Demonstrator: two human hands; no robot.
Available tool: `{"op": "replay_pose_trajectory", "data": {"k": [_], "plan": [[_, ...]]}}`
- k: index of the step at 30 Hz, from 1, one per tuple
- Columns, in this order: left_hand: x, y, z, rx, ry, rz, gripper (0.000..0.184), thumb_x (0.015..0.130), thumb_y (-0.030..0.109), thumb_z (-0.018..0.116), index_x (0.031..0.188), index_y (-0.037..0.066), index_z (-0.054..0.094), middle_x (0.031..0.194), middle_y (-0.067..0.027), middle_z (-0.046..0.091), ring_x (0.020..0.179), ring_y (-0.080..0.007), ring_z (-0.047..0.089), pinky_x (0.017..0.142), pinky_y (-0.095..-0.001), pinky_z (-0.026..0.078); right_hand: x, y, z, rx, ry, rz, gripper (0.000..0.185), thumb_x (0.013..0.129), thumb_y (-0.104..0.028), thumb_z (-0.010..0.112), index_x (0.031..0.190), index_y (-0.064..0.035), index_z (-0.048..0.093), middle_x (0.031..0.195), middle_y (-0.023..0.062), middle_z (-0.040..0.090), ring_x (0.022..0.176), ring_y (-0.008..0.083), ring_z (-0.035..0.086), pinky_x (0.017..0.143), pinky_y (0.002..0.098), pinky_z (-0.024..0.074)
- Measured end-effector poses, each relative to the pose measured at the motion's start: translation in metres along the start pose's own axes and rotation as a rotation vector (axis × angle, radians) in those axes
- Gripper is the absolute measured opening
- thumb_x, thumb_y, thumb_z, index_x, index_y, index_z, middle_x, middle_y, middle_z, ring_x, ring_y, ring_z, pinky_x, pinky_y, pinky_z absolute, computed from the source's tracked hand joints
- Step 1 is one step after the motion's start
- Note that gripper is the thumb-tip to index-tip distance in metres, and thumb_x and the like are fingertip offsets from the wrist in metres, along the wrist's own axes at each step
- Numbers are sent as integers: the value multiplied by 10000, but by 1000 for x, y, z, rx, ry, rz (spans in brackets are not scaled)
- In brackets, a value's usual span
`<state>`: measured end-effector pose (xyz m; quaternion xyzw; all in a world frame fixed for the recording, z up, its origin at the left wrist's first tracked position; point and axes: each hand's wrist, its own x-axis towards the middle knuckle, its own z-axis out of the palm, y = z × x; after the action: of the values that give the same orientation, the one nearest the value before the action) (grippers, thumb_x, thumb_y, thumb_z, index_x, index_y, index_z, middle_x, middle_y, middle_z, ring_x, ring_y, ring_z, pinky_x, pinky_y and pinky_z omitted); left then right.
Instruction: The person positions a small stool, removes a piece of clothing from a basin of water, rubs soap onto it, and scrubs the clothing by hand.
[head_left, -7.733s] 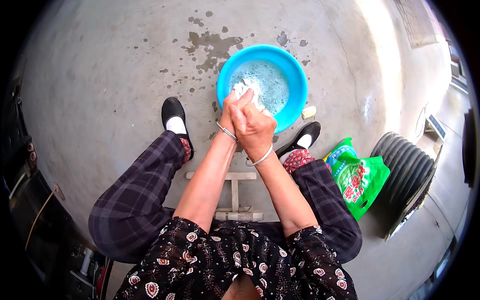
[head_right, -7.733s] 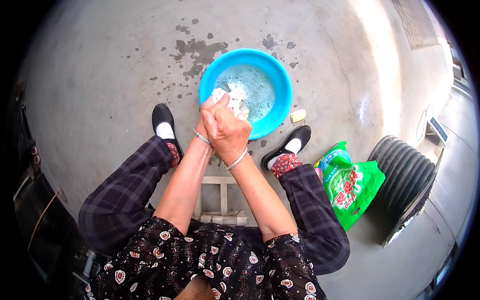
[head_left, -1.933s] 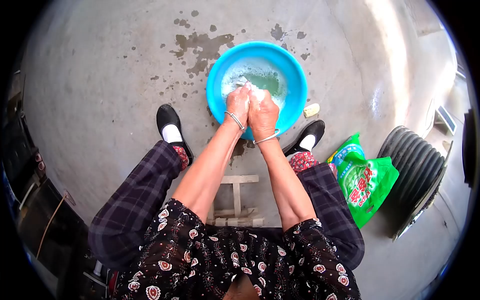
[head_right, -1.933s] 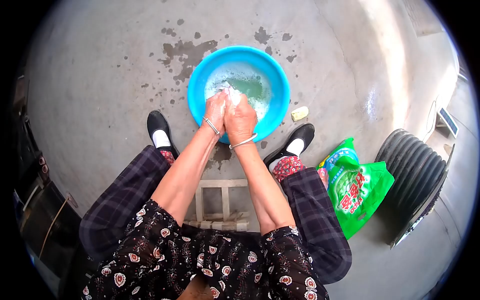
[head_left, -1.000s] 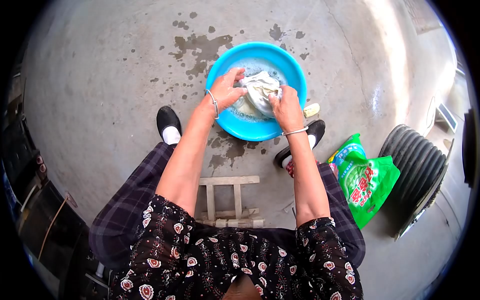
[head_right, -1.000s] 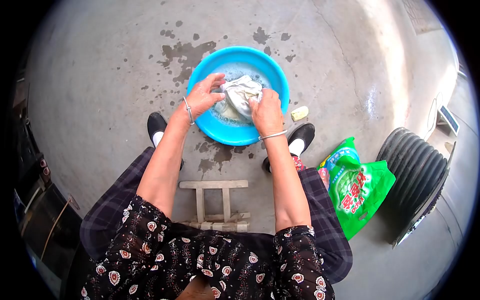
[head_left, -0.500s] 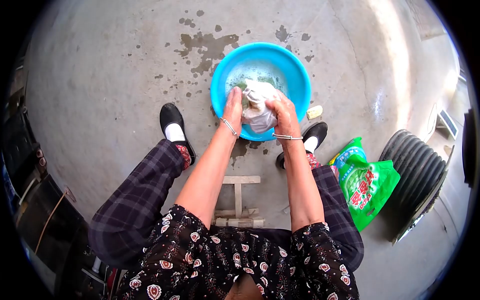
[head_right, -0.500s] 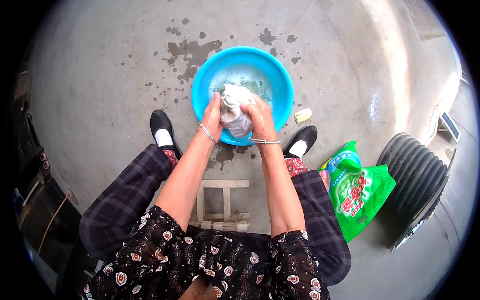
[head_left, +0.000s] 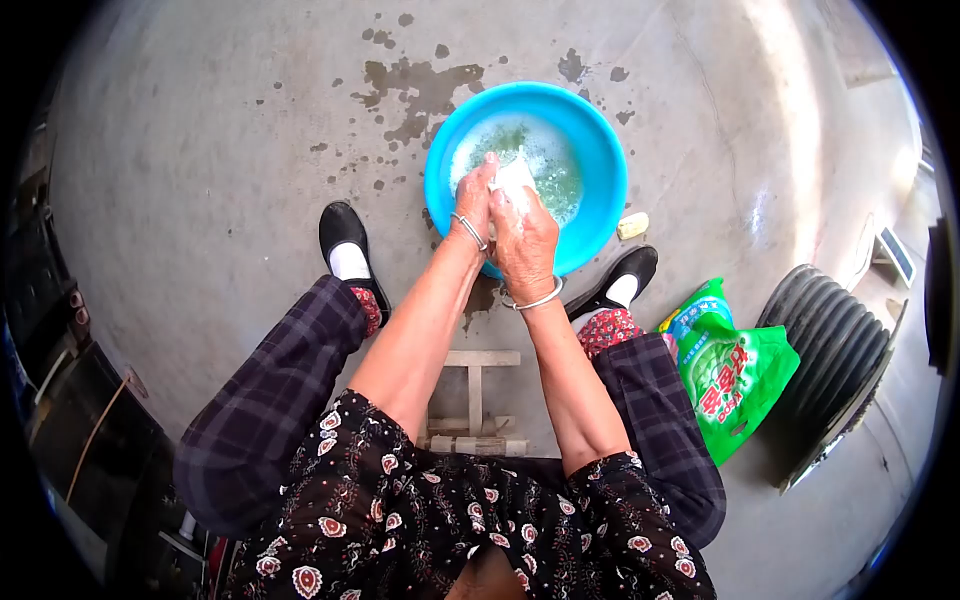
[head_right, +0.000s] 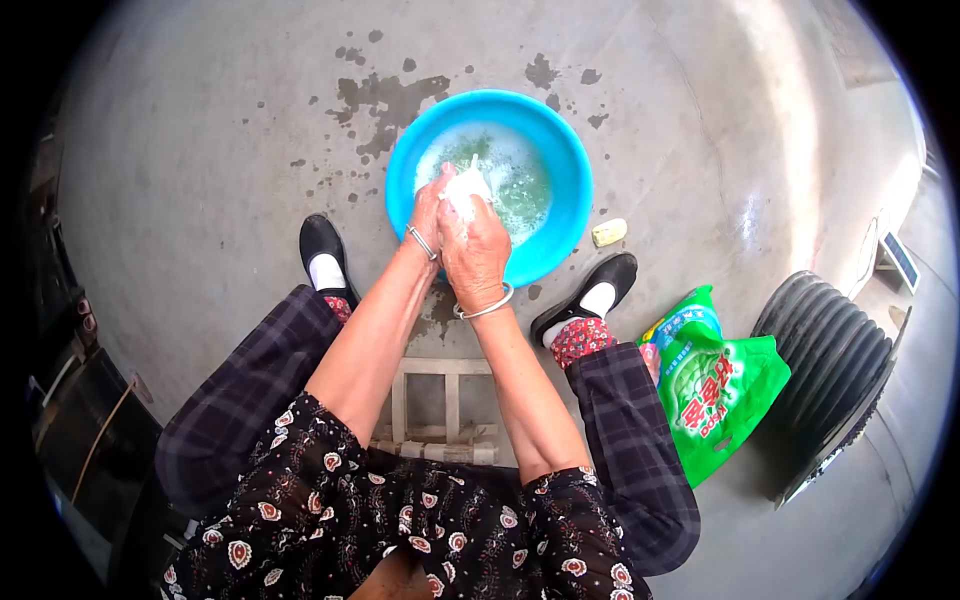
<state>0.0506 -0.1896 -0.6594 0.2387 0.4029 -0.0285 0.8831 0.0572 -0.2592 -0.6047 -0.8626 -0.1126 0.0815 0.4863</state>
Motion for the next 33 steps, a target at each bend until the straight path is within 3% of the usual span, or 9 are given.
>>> {"op": "replay_pose_trajectory", "data": {"k": [8, 12, 13, 18, 20, 23, 27, 31, 33], "plan": [[-9, 2, 15, 328, 117, 116, 348, 920, 311, 438, 902, 0, 593, 803, -62, 590, 749, -135, 533, 678, -284, 440, 22, 18, 1, -190, 51, 164, 279, 862, -306, 528, 799, -43, 594, 715, 191, 607, 656, 369, 588, 581, 435, 450], [2, -3, 6, 116, 68, 26, 369, 917, 321, 431, 848, -7, 585, 790, -99, 593, 746, -161, 540, 670, -300, 440, 5, 5, 2, -235, 37, 144, 288, 872, -315, 510, 834, -40, 588, 723, 196, 602, 661, 374, 587, 582, 449, 444], [2, -16, 9, 495, 110, 310, 358, 914, 313, 442, 836, -12, 570, 778, -103, 586, 742, -157, 539, 652, -295, 442, 15, 20, -1, -259, 44, 193, 280, 872, -309, 511, 845, -41, 585, 725, 197, 603, 663, 379, 586, 589, 454, 444], [-5, -8, -5, 605, 122, 25, 343, 916, 321, 444, 953, 0, 559, 850, -89, 599, 792, -185, 566, 687, -320, 451, 52, 62, -21, -606, 35, 166, 230, 835, -245, 556, 908, -28, 578, 806, 225, 600, 779, 380, 580, 674, 462, 445], [-11, -4, -10, 408, 141, -11, 425, 923, 394, 417, 1149, 37, 460, 1055, -97, 547, 883, -193, 553, 761, -336, 457, 52, 70, -23, -655, 161, -129, 229, 807, -219, 584, 933, -27, 580, 847, 229, 598, 841, 371, 573, 719, 455, 446], [3, -16, -17, 334, 228, -78, 438, 928, 411, 381, 1166, 49, 450, 1085, -116, 540, 963, -238, 548, 772, -386, 458, 45, 91, -5, -607, -166, -11, 246, 766, -179, 614, 962, -33, 583, 892, 209, 599, 886, 336, 567, 752, 428, 446], [34, -36, -38, 342, 187, 37, 452, 928, 427, 371, 1159, 49, 458, 1089, -126, 543, 962, -244, 547, 773, -395, 458, 31, 48, -13, 260, -310, 407, 220, 733, -129, 602, 932, -37, 577, 853, 156, 604, 762, 327, 571, 698, 373, 457], [26, -21, -19, -228, -37, -54, 382, 920, 348, 416, 1050, 6, 525, 914, -88, 578, 834, -197, 558, 712, -331, 467, -2, 5, -5, -39, -110, -72, 199, 768, -193, 627, 833, -41, 516, 738, 182, 574, 643, 340, 557, 594, 360, 452], [6, -20, 5, -213, -37, 74, 321, 906, 303, 465, 1046, 22, 532, 906, -64, 577, 813, -169, 556, 708, -316, 461, 12, 16, 0, -116, 15, 65, 223, 786, -234, 627, 816, -43, 516, 691, 176, 567, 632, 353, 554, 582, 385, 447]]}}
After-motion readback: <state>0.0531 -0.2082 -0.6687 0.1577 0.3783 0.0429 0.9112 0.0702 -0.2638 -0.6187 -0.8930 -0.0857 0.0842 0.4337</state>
